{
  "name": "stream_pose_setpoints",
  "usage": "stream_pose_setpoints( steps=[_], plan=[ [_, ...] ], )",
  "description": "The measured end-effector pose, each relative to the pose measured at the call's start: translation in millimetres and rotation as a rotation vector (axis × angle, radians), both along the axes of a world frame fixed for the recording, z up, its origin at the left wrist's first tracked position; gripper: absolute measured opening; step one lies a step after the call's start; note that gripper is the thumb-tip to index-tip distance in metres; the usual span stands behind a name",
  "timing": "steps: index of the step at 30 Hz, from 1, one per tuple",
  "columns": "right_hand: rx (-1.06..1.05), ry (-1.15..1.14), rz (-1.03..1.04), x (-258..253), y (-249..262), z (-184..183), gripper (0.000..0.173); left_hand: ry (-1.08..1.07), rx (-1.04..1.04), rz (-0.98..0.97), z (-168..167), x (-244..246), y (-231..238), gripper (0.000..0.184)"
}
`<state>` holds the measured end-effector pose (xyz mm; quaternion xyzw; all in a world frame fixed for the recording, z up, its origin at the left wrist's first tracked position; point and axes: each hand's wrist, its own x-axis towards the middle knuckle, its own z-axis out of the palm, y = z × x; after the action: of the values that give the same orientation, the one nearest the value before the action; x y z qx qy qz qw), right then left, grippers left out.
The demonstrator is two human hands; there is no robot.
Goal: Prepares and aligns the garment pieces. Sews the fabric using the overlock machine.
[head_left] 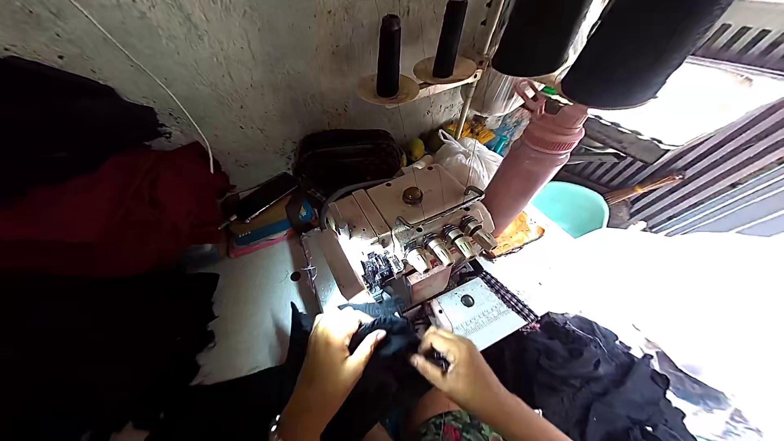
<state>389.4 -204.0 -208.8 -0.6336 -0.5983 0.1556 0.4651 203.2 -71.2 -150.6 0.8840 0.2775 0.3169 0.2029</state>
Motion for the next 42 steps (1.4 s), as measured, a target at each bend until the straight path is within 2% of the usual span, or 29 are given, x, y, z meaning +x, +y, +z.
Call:
stream_pose_setpoints(
  steps=[3,6,10,12,14,16,18,20,22,24,30,38,40,42],
  plan=[
    [-0.045,0.201,0.083,-11,-21,-21,0.022,0.026,0.021,-0.037,-2,-16,-9,0.027],
    [0.027,0.250,0.045,1,-7,-5,0.028,0.014,-0.005,-0.083,3,-21,-9,0.028],
    [0.190,0.072,-0.110,3,23,28,0.033,0.000,-0.028,-0.111,5,-26,-12,0.024],
    [0.159,-0.088,-0.139,-6,35,39,0.041,-0.016,-0.023,-0.104,6,-26,-13,0.022],
    [0.138,-0.158,-0.124,-16,45,41,0.034,-0.031,-0.020,-0.084,9,-23,-14,0.021],
    [0.160,-0.012,-0.054,-19,51,40,0.020,-0.032,-0.025,-0.049,12,-16,-13,0.020],
    [0.105,0.343,0.060,-15,49,45,0.013,-0.029,-0.066,-0.019,12,-8,-6,0.022],
    [-0.040,0.683,0.105,-11,45,54,0.004,-0.047,-0.179,-0.017,10,-4,0,0.023],
    [-0.155,0.854,0.105,-8,41,59,0.007,-0.043,-0.211,-0.008,10,-2,2,0.024],
    [-0.177,0.910,0.105,-8,40,57,0.008,-0.026,-0.217,0.007,11,-2,2,0.024],
    [-0.110,0.903,0.123,-12,41,52,0.012,-0.040,-0.208,0.067,12,2,-1,0.025],
    [0.015,0.806,0.126,-14,39,41,0.006,-0.076,-0.138,0.134,7,8,-5,0.020],
    [0.044,0.718,0.131,-14,41,40,0.006,-0.092,-0.103,0.155,5,11,-7,0.019],
    [0.087,0.548,0.097,-15,42,39,0.021,-0.103,-0.089,0.160,4,13,-8,0.018]
  ],
)
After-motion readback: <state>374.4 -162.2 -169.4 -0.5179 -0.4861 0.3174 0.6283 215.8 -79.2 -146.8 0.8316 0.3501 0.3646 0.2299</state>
